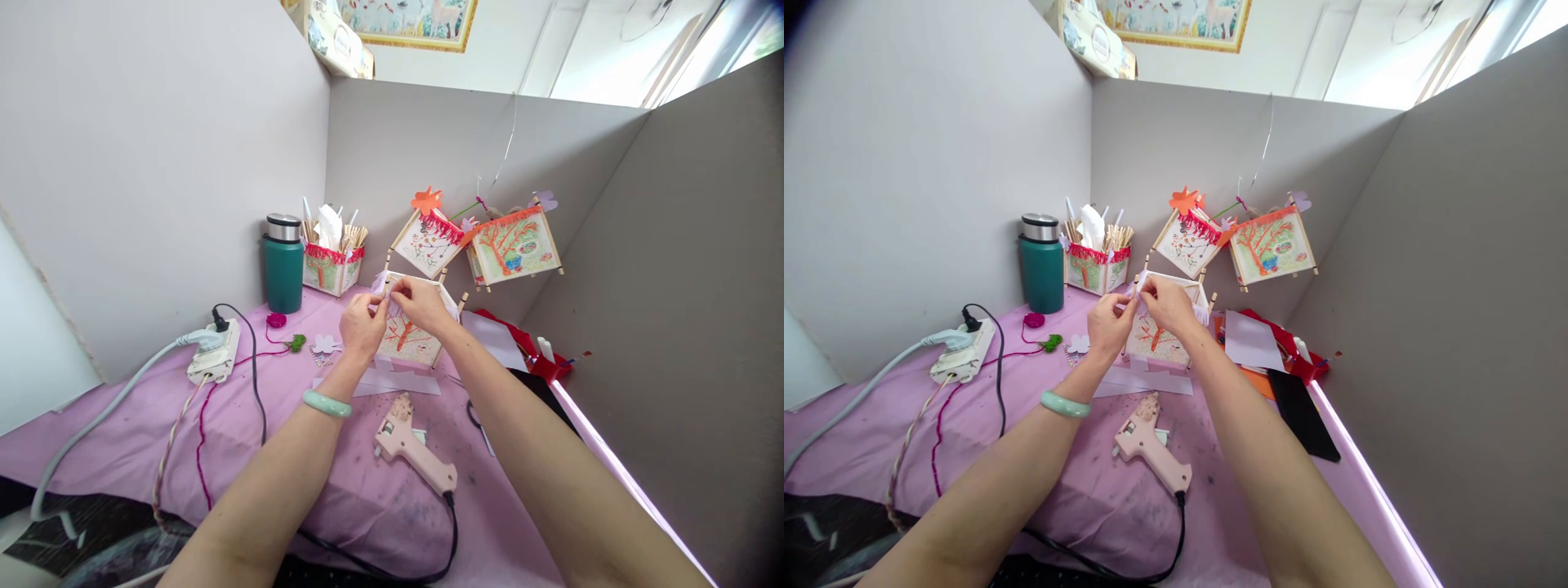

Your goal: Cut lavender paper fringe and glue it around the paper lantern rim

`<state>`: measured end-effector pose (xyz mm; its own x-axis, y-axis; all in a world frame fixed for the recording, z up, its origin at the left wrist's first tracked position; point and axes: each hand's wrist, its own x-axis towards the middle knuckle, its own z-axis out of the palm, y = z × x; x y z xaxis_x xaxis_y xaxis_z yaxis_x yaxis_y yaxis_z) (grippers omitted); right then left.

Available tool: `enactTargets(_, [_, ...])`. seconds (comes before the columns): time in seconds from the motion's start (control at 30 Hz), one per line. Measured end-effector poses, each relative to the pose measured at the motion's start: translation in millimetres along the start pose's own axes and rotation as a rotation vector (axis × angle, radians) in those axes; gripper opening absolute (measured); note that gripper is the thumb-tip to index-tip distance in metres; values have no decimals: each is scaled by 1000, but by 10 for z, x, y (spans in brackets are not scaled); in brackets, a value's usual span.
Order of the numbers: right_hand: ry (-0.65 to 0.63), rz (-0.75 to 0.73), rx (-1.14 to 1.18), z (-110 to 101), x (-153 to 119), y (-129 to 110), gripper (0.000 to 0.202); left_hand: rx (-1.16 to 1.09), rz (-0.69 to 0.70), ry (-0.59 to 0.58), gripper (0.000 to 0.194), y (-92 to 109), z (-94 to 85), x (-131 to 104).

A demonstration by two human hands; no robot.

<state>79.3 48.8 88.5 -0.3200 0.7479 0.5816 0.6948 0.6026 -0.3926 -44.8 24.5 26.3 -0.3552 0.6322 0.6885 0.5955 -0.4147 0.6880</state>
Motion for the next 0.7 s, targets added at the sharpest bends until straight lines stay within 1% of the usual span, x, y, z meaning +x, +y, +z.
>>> enactTargets(0.23, [15,80,-41,11,43,-22,14,68,-2,-1,24,25,3,34])
enactTargets(0.5, [-11,169,-118,15,107,-71,11,119,-20,-12,21,65,5,65])
enactTargets(0.63, [-35,199,-96,29,153,-58,8,125,-45,-11,20,66,8,75])
enactTargets(0.7, [-32,231,-71,19,177,-60,11,121,-54,-13,20,69,7,77])
